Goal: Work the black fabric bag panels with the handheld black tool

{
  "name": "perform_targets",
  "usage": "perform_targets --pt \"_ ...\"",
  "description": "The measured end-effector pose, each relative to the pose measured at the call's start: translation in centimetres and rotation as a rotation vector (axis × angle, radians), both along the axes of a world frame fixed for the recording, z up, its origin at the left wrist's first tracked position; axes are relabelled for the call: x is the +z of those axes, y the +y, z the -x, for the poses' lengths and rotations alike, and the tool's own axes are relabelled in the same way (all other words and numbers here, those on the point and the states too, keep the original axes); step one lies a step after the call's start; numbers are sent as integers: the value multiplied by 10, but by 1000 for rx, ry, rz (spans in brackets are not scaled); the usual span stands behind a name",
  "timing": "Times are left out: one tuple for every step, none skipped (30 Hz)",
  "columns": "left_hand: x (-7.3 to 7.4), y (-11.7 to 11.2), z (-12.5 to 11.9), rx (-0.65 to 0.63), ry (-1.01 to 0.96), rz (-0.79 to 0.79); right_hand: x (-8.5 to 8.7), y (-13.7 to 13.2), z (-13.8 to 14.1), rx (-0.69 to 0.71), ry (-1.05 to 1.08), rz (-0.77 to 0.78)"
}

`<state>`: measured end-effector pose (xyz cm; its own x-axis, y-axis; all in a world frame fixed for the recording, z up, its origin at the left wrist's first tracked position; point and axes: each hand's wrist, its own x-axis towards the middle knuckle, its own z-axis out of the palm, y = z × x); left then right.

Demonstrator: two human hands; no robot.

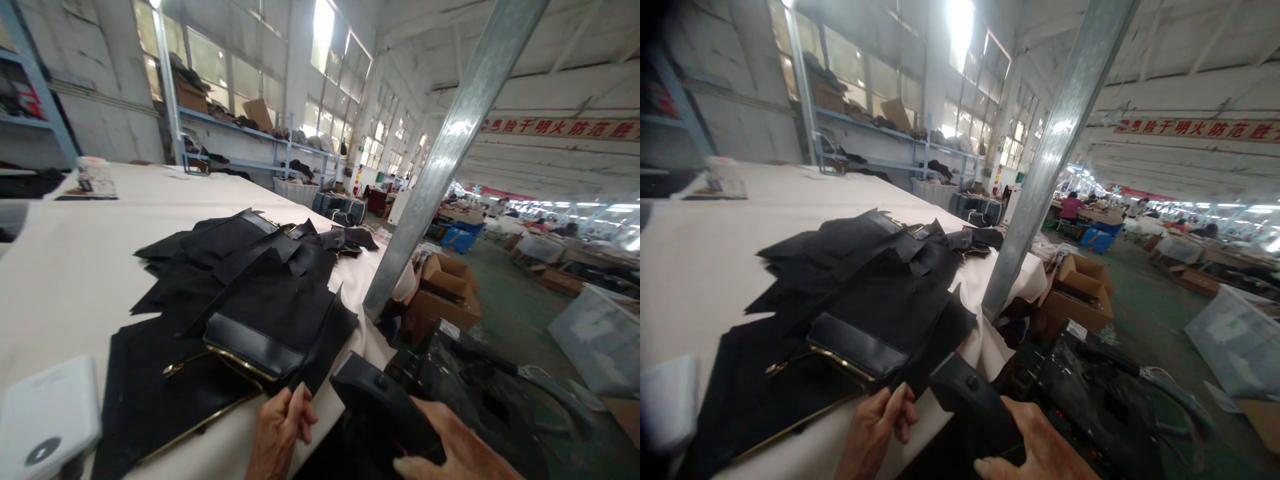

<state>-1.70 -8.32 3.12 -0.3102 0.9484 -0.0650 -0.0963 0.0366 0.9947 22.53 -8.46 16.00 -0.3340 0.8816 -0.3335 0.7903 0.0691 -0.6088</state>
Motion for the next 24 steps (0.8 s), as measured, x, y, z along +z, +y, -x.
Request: perform_targets --pt "-2 -2 2 -23 47 0 2 -1 3 12 11 3" --pt "-4 -4 4 -36 79 0 3 -2 6 29 25 2" --pt "-5 -5 5 -42 107 0 5 -2 10 51 37 4" --pt "-7 -5 6 -49 138 -2 7 -2 14 74 48 7" --pt "-9 -6 7 -54 173 -7 8 -2 18 104 58 16" --pt "-11 -7 7 -59 209 -13 10 -2 23 138 69 21" --pt "-14 -7 8 -72 241 -22 11 -1 27 171 78 21" --pt "-16 -8 8 -88 269 -34 11 0 32 199 86 18" --pt "-19 -8 9 -102 288 -47 10 2 36 225 89 16" --pt "-22 -9 10 -115 297 -64 9 4 40 245 91 12" --pt "-24 -9 11 -129 303 -81 7 5 43 254 91 5" --pt "-26 -10 12 -142 305 -98 4 6 46 256 88 -4" --pt "-28 -10 13 -147 304 -110 2 7 47 255 83 -19" --pt "-29 -10 14 -147 300 -117 0 7 47 254 78 -40" --pt "-29 -10 15 -145 293 -119 -2 7 47 253 73 -65" --pt "-29 -10 15 -138 284 -116 -2 6 46 252 66 -86" --pt "-30 -10 15 -128 273 -111 0 4 44 247 59 -103" --pt "-30 -10 15 -119 262 -109 3 2 43 241 49 -110" --pt "-31 -10 15 -110 254 -111 8 -1 42 230 34 -110" --pt "-32 -9 14 -103 251 -115 13 -3 42 215 11 -103" --pt "-33 -9 13 -95 253 -119 19 -6 43 195 -18 -91" --pt "-34 -9 13 -87 260 -123 25 -8 44 171 -48 -76" --pt "-36 -9 12 -81 271 -127 29 -9 46 152 -75 -58" --pt "-37 -9 12 -83 281 -127 31 -10 48 141 -89 -47"
